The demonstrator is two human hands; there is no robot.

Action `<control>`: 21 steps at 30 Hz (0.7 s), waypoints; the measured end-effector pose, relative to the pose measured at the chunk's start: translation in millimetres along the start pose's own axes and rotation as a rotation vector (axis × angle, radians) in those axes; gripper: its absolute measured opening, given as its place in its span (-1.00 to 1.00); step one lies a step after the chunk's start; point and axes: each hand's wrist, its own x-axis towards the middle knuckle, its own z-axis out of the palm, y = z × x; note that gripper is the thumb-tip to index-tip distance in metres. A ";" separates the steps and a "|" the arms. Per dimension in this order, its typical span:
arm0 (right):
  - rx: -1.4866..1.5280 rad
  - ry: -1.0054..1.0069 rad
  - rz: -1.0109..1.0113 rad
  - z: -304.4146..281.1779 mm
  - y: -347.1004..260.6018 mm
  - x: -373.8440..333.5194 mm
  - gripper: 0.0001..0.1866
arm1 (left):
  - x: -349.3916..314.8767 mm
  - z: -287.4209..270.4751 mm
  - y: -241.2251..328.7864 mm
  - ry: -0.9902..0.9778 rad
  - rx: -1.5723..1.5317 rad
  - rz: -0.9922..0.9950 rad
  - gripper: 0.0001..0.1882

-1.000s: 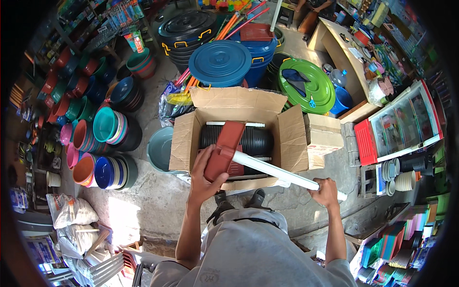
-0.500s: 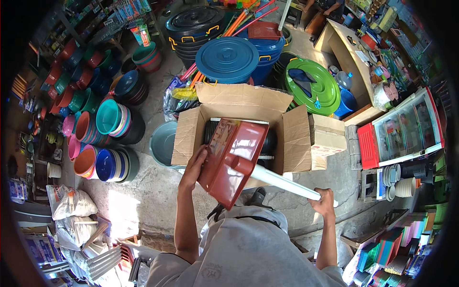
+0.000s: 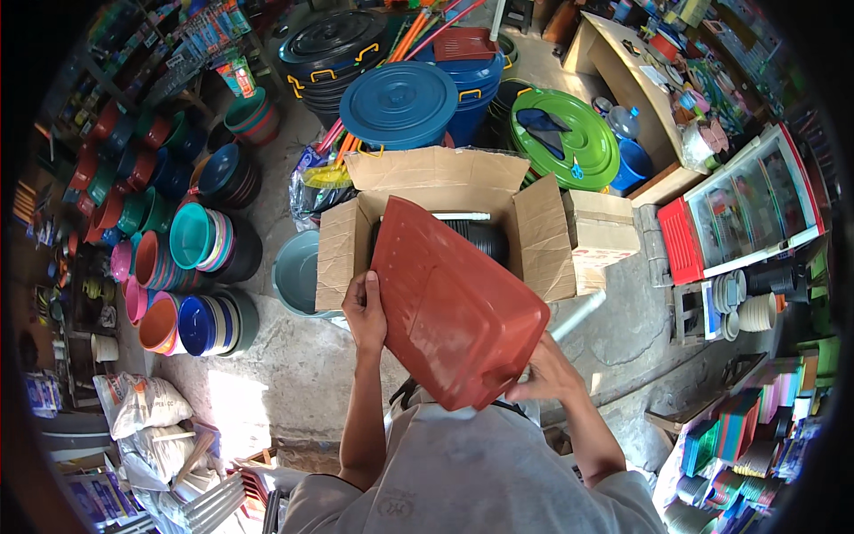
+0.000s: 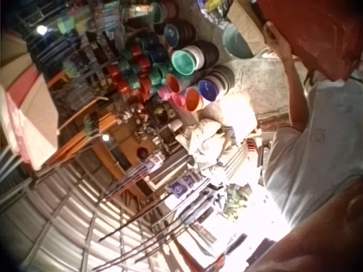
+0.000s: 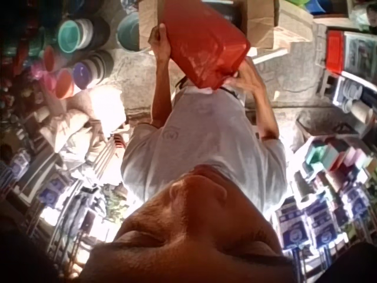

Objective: The recorder removes dustpan bodies and handles from a cardboard box, attaches the handles to the dustpans, and then places the assembled dustpans into organized stacks within the store.

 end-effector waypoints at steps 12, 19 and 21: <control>0.156 0.545 0.194 35.3 -27.4 9.2 -0.41 | 2.3 -28.5 20.1 -0.041 -0.094 0.127 -0.56; -0.019 0.711 0.130 38.1 12.1 -2.0 -0.42 | -10.6 -22.4 61.0 -0.192 -0.277 0.249 -0.72; -0.033 0.674 0.089 30.2 20.5 -0.4 -0.51 | -11.2 -22.5 78.7 -0.205 -0.317 0.295 -0.68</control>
